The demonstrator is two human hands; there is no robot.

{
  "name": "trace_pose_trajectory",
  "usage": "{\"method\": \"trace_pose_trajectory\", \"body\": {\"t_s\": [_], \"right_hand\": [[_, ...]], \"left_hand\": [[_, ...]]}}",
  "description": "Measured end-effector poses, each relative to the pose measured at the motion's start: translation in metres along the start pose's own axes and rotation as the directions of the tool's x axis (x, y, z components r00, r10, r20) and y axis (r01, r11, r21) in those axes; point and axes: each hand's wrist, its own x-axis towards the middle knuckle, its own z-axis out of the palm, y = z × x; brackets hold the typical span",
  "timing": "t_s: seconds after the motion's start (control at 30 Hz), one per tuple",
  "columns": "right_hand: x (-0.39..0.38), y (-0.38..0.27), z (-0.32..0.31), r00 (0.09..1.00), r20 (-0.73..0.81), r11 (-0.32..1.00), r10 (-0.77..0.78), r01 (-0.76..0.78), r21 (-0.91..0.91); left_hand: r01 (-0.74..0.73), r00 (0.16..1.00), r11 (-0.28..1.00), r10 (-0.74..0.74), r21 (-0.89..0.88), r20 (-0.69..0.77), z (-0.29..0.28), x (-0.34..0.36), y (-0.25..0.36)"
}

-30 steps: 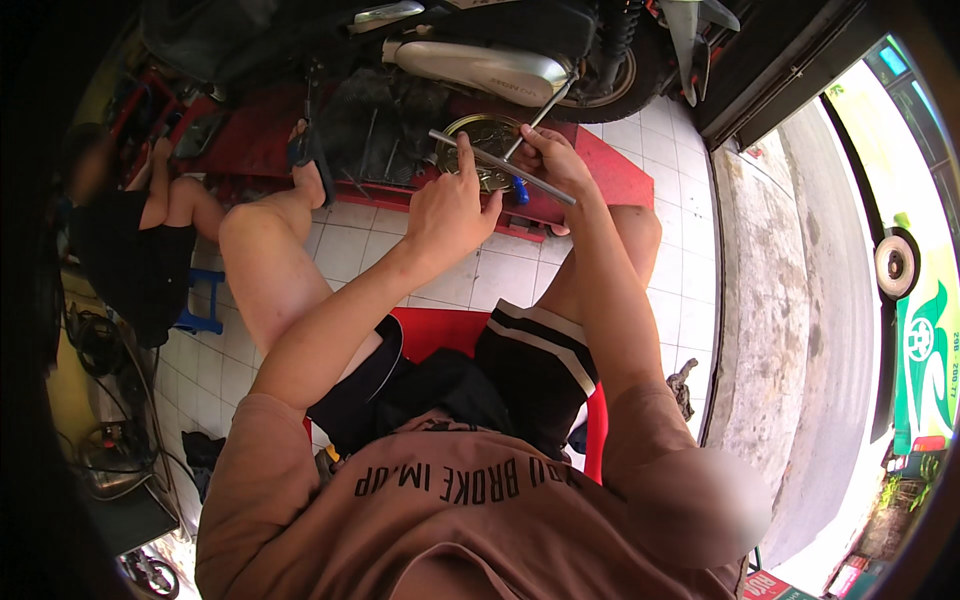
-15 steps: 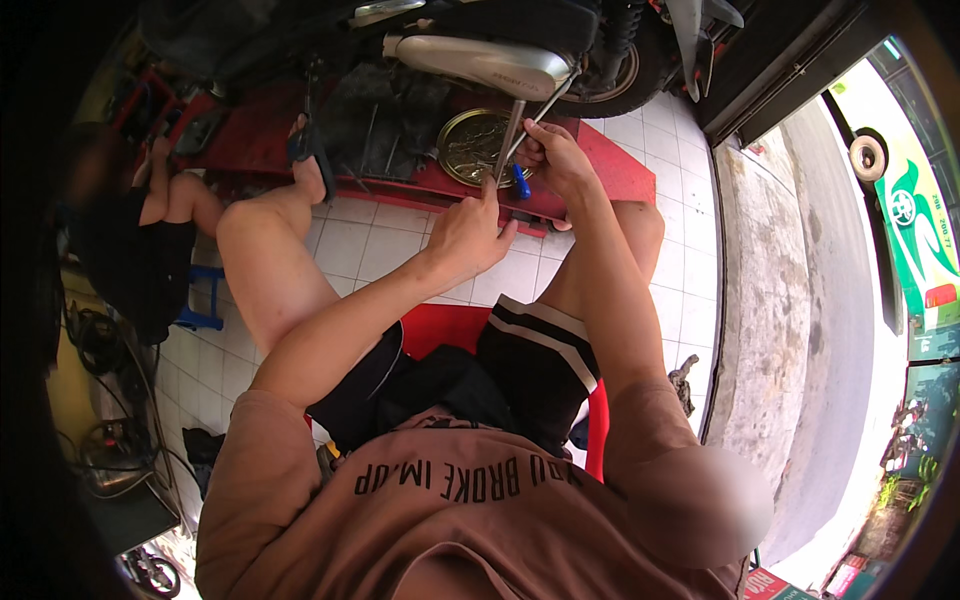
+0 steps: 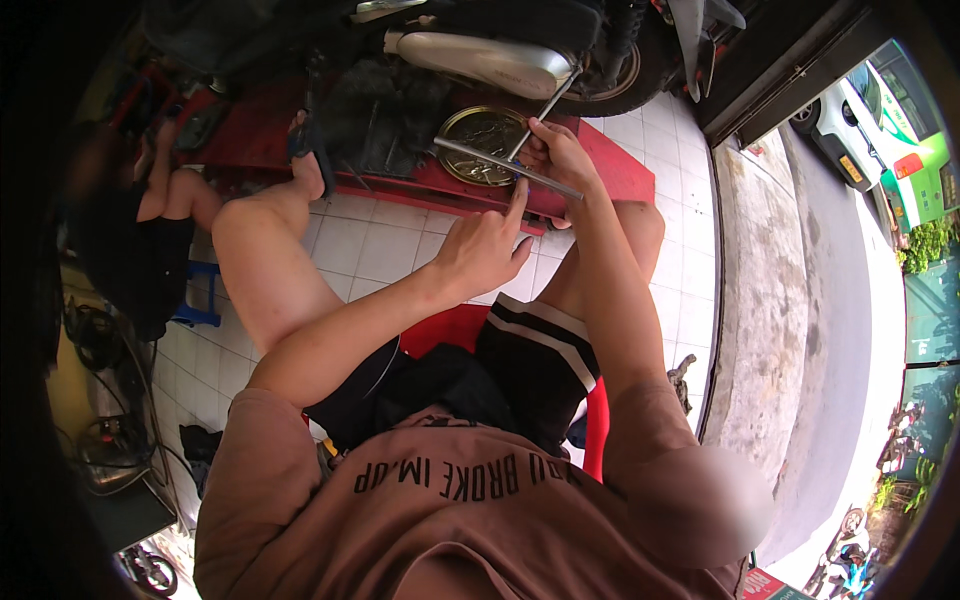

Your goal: The person sits on a low stool in a workshop and uses a T-handle wrench to tighten a bolt on the engine of a white motorcycle. The person repeatedly applies torque to the fastener while seated on the floor.

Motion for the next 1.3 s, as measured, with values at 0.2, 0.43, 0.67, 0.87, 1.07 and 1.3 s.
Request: {"method": "trace_pose_trajectory", "body": {"t_s": [0.2, 0.43, 0.67, 0.87, 1.07, 1.3], "right_hand": [[-0.001, -0.003, 0.003, 1.000, 0.026, 1.000, -0.014, 0.014, 0.018], [0.002, -0.002, -0.006, 0.996, 0.085, 0.993, 0.016, -0.006, -0.114], [0.006, 0.002, -0.001, 0.999, 0.035, 0.998, -0.029, 0.031, -0.062], [0.000, 0.002, 0.006, 0.993, -0.115, 0.998, -0.014, 0.006, -0.069], [0.001, -0.003, 0.009, 1.000, 0.016, 1.000, -0.021, 0.021, -0.021], [0.000, -0.001, 0.008, 0.999, -0.040, 0.999, -0.001, -0.001, -0.043]], "left_hand": [[0.177, 0.973, 0.984, -0.173, 0.012, -0.154, -0.017, 0.009, -0.003], [-0.091, 0.996, 0.993, 0.092, 0.081, -0.013, -0.009, 0.001, 0.004], [0.294, 0.942, 0.955, -0.286, 0.025, -0.178, -0.020, 0.008, -0.015], [-0.047, 0.999, 0.999, 0.047, 0.026, -0.015, -0.020, 0.000, 0.001], [0.252, 0.966, 0.965, -0.245, 0.074, -0.087, -0.009, 0.006, -0.015], [0.075, 0.995, 0.990, -0.066, 0.123, -0.072, -0.038, 0.012, -0.003]]}}
